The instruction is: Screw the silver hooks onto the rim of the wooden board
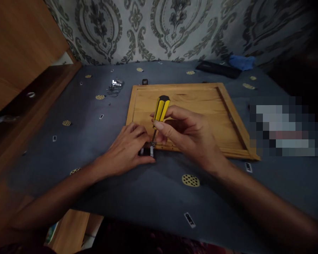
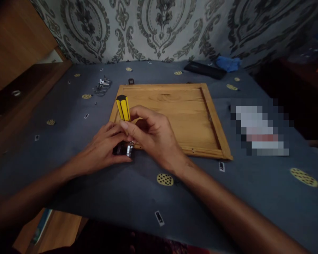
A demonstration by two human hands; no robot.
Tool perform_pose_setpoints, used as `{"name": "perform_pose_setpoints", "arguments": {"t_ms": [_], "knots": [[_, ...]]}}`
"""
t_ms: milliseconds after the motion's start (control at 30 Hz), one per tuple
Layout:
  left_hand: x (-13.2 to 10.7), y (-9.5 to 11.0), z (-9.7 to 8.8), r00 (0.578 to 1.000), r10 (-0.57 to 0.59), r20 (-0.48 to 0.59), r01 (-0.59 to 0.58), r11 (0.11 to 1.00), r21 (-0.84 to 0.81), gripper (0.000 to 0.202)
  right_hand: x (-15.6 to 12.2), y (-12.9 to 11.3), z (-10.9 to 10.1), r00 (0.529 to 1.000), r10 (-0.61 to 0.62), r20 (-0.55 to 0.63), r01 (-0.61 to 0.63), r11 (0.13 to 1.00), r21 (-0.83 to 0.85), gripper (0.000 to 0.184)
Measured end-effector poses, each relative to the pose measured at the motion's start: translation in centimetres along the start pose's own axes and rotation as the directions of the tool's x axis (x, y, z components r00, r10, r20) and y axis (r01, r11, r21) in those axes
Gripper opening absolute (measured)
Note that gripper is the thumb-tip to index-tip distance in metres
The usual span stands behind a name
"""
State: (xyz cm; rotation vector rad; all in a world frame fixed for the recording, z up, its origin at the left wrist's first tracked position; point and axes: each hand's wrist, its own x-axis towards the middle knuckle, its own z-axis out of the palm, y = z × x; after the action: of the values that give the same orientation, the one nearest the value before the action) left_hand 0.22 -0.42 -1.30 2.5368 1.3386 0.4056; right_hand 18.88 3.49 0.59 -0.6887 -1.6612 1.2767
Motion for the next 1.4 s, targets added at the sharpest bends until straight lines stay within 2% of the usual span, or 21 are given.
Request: {"name": "perform_pose_setpoints", "arguments": {"t_ms": [100, 233, 500, 833, 1200, 1400], "knots": [[-0.02, -0.04, -0.03, 1.0, 0.001, -0.006, -0.001, 1.0, -0.02, 0.041, -0.27, -0.19, -0.2, 0.998, 0.022, -0.06, -0.025, 0.999, -0.044, 0.027], [0.04, 0.04, -0.13, 1.0, -0.014, 0.001, 0.014, 0.999, -0.04, 0.04, -0.33, -0.23, -0.49, 0.998, -0.006, -0.07, 0.001, 0.998, -0.07, 0.026], [0.21, 0.27, -0.37, 0.999, -0.029, 0.018, 0.03, 0.999, -0.038, 0.04, -0.17, -0.14, -1.02, 1.0, -0.029, 0.003, 0.029, 0.997, -0.069, 0.023], [0.08, 0.02, -0.16, 1.0, -0.006, -0.009, 0.006, 0.999, -0.033, 0.04, -0.76, -0.88, -0.87, 0.979, -0.129, -0.16, 0.095, 0.974, -0.204, 0.021], [0.16, 0.16, -0.27, 1.0, -0.01, 0.001, 0.01, 0.999, -0.031, 0.038, -1.03, -0.52, -0.89, 0.99, -0.101, -0.1, 0.078, 0.975, -0.209, 0.021], [0.12, 0.02, -0.12, 1.0, -0.004, -0.001, 0.004, 1.0, -0.02, 0.038, -0.97, -0.22, -0.88, 0.988, -0.104, -0.112, 0.079, 0.976, -0.204, 0.022]]}}
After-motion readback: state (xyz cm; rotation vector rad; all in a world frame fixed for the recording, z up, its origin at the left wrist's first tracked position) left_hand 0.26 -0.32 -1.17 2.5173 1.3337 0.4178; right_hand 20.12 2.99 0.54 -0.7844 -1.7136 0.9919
